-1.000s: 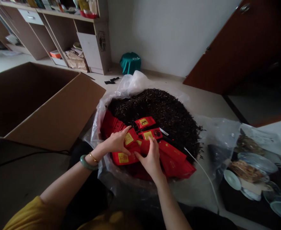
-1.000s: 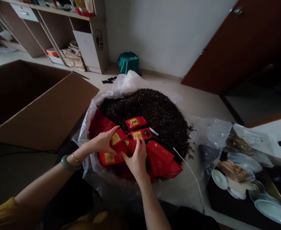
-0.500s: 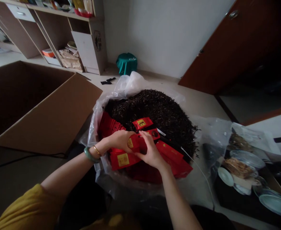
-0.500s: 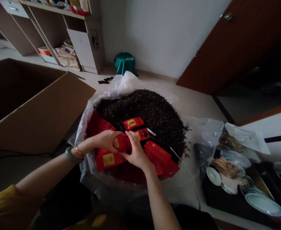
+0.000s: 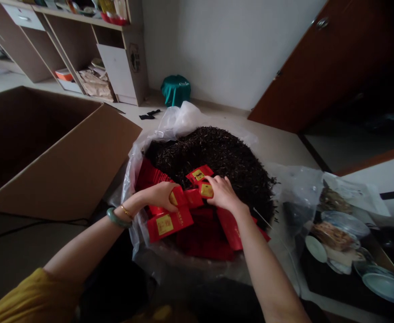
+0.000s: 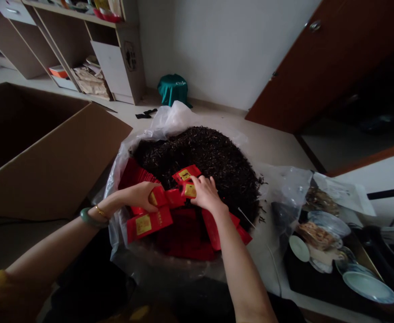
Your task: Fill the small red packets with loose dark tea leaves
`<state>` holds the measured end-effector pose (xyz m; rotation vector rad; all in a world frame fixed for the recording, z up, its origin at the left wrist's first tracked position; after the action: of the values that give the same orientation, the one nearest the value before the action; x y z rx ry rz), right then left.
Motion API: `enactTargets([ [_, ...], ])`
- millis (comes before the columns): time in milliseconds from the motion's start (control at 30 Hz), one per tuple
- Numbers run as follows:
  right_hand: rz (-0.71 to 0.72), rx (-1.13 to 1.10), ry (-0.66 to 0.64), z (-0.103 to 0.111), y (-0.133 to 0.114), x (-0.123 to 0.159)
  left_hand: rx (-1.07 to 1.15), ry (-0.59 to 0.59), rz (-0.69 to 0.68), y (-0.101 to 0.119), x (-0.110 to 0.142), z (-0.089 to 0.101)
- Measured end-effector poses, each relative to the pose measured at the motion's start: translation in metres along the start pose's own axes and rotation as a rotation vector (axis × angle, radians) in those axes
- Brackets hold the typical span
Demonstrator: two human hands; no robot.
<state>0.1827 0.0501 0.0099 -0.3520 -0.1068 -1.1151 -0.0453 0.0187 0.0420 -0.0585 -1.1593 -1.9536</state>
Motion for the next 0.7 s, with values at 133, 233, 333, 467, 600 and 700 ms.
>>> enactTargets([
  [133, -0.061, -0.265, 0.156, 0.023, 0.018, -0.016, 0.089, 0.107, -0.015, -0.014, 0.000, 0.006],
  [233, 0.027, -0.207, 0.029, 0.032, 0.015, -0.049, 0.225, 0.250, -0.025, -0.023, 0.004, 0.016],
  [333, 0.155, -0.081, -0.206, 0.035, 0.004, -0.081, 0.367, 0.426, -0.054, -0.024, 0.023, 0.036],
  [467, 0.075, -0.026, -0.445, 0.039, 0.004, -0.092, 0.417, 0.530, -0.112, -0.005, 0.067, 0.058],
  [600, 0.088, -0.057, -0.421, 0.040, 0.006, -0.080, 0.450, 0.209, -0.105, 0.016, 0.089, 0.047],
  [700, 0.068, -0.042, -0.349, 0.037, 0.009, -0.070, 0.385, 0.000, -0.058, 0.018, 0.076, 0.025],
])
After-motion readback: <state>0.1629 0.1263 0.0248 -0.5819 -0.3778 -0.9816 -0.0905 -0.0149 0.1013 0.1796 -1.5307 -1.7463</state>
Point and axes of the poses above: each hand's wrist, its own x-axis away from the middle knuckle, its own z-axis out of the back of the hand, y = z × x, the point moved 3 cm from there along -x, towards the middle knuckle, and after that the axes turned 13 degrees about -y, right-handed, at the moved point
